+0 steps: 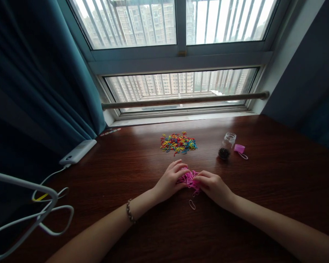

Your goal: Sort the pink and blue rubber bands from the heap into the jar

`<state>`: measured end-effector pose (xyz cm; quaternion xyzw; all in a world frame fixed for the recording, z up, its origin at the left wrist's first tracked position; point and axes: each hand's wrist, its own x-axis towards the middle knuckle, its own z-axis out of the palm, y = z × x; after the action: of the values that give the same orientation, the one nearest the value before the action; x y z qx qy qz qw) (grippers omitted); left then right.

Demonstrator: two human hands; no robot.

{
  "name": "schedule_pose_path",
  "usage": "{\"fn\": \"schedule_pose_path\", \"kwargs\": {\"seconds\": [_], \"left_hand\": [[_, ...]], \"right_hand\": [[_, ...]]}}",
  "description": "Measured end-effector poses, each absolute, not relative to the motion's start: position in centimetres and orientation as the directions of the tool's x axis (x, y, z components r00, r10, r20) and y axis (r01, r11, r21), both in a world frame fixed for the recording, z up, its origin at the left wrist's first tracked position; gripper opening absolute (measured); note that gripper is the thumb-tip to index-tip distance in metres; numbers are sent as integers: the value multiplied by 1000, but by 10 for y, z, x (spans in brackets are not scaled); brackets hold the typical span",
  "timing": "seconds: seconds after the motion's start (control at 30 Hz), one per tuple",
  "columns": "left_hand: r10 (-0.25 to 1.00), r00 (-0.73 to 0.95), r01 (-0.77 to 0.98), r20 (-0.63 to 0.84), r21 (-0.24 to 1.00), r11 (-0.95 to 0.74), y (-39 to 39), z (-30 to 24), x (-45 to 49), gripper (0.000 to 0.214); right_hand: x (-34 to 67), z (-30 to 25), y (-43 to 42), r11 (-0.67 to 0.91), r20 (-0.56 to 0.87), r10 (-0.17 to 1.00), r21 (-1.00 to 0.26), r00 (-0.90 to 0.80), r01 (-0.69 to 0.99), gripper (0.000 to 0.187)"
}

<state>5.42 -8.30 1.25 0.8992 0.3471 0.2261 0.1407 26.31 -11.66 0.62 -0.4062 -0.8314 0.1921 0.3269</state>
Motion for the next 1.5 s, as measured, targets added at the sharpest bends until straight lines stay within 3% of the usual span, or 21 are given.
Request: {"fn": "schedule_pose_path", "kwargs": {"seconds": [0.17,0.4,0.67,0.87,1.1,1.2,1.33,1.43,1.5], "left_hand": [[673,686,550,276,409,-729,-84,11,54,39],[693,670,574,266,406,-711,-85,12,53,55],[714,659,593,236,420,-687,-83,9,53,56],[692,687,559,222,446,-699,-85,12,53,46],[673,698,519,245,473,-712,-86,15,53,34],[667,703,508,245,483,-713,-86,14,53,33],[665,707,500,240,496,-710,-86,12,52,33],[650,719,483,247,495,-722,-85,12,52,32],[635,729,467,256,492,-735,-86,12,52,31]], "right_hand": [[274,17,-110,528,367,839,-726,-401,441,16],[283,37,-94,387,244,901,-824,-358,413,13],[260,24,-104,551,327,830,-607,-452,573,19],[262,35,-126,500,290,866,-475,-408,724,40],[249,24,-145,694,238,713,-373,-660,616,12],[248,15,-138,704,293,708,-362,-643,611,15],[253,14,-126,565,349,823,-427,-447,706,19],[256,16,-121,460,312,886,-487,-343,742,34],[256,17,-119,466,271,885,-510,-380,723,25]]}}
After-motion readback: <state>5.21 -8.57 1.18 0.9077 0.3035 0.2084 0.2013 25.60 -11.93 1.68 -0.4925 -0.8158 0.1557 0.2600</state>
